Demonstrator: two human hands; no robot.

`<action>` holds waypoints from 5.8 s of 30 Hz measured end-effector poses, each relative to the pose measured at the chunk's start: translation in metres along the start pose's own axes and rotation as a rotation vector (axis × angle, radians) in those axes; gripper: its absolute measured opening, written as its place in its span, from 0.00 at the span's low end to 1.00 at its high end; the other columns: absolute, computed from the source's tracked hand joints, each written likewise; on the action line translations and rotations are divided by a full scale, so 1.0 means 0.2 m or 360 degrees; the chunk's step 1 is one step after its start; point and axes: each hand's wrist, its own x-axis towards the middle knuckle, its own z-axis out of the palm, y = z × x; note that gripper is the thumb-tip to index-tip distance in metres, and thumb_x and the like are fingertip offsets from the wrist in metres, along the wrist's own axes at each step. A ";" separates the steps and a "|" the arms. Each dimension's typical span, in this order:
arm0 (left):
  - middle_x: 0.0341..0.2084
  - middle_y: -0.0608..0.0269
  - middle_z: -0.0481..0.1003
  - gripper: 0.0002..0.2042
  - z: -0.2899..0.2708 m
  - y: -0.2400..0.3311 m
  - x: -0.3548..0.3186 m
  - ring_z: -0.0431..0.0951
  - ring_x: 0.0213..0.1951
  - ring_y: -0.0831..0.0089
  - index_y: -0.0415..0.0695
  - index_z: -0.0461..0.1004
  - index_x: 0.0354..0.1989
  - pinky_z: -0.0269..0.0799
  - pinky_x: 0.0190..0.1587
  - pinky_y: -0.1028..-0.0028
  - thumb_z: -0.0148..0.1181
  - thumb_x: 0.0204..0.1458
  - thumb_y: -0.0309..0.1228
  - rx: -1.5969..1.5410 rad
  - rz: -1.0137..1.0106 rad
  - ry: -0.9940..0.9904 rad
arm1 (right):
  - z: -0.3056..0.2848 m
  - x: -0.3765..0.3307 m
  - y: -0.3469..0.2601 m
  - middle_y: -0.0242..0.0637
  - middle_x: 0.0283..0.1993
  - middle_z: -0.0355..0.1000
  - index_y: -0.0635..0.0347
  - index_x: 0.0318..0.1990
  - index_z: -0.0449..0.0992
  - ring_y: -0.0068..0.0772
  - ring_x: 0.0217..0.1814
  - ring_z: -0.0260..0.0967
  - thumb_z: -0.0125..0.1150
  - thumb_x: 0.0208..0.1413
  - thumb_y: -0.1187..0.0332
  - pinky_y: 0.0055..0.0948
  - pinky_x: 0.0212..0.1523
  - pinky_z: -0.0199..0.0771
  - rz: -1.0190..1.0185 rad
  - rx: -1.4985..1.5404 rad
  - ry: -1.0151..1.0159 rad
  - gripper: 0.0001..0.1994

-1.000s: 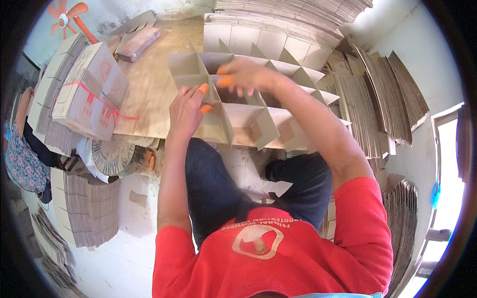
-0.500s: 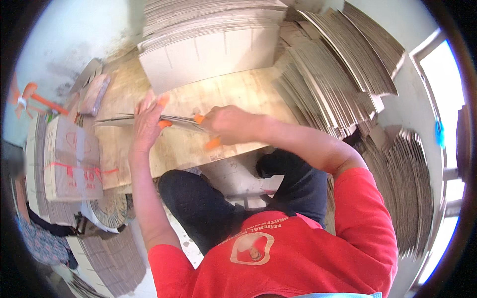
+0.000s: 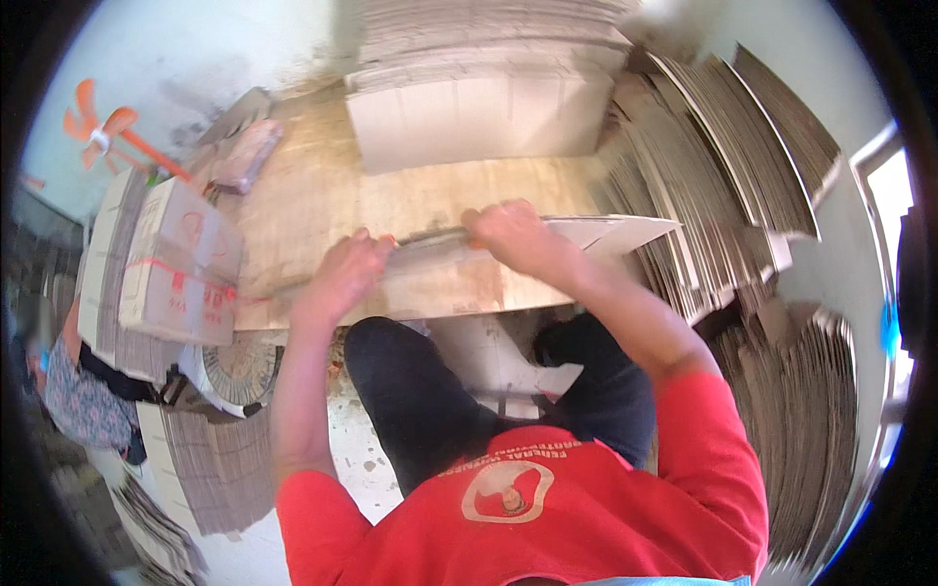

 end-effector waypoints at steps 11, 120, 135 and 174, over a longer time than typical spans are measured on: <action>0.35 0.47 0.74 0.08 -0.02 -0.04 -0.59 0.73 0.35 0.51 0.35 0.71 0.35 0.71 0.39 0.58 0.57 0.45 0.21 0.0591 -0.0812 0.0912 | -0.26 -0.26 -0.13 0.44 0.50 0.69 0.60 0.47 0.72 0.43 0.58 0.65 0.56 0.45 0.67 0.58 0.62 0.52 -0.0334 -0.0491 0.0814 0.19; 0.21 0.63 0.71 0.14 0.05 0.56 1.02 0.70 0.26 0.76 0.38 0.78 0.34 0.66 0.29 0.75 0.71 0.39 0.30 -0.1284 0.0135 -0.0455 | 0.10 -0.58 0.50 0.56 0.46 0.64 0.48 0.70 0.32 0.55 0.28 0.70 0.44 0.45 0.83 0.45 0.31 0.73 0.0910 0.0469 0.0596 0.45; 0.41 0.56 0.72 0.26 0.49 0.14 2.11 0.67 0.48 0.55 0.38 0.68 0.44 0.66 0.47 0.61 0.70 0.38 0.38 0.0074 0.0026 0.0381 | 0.03 -0.61 0.52 0.54 0.56 0.67 0.57 0.70 0.39 0.46 0.53 0.71 0.50 0.44 0.90 0.28 0.49 0.70 0.1360 0.0397 0.1083 0.45; 0.27 0.55 0.76 0.08 0.37 0.11 1.82 0.77 0.32 0.57 0.46 0.79 0.33 0.72 0.34 0.63 0.62 0.42 0.28 -0.0226 0.0341 0.0213 | -0.02 -0.61 0.51 0.58 0.51 0.68 0.43 0.71 0.40 0.56 0.47 0.71 0.46 0.40 0.90 0.33 0.44 0.73 0.1134 0.0454 0.1253 0.49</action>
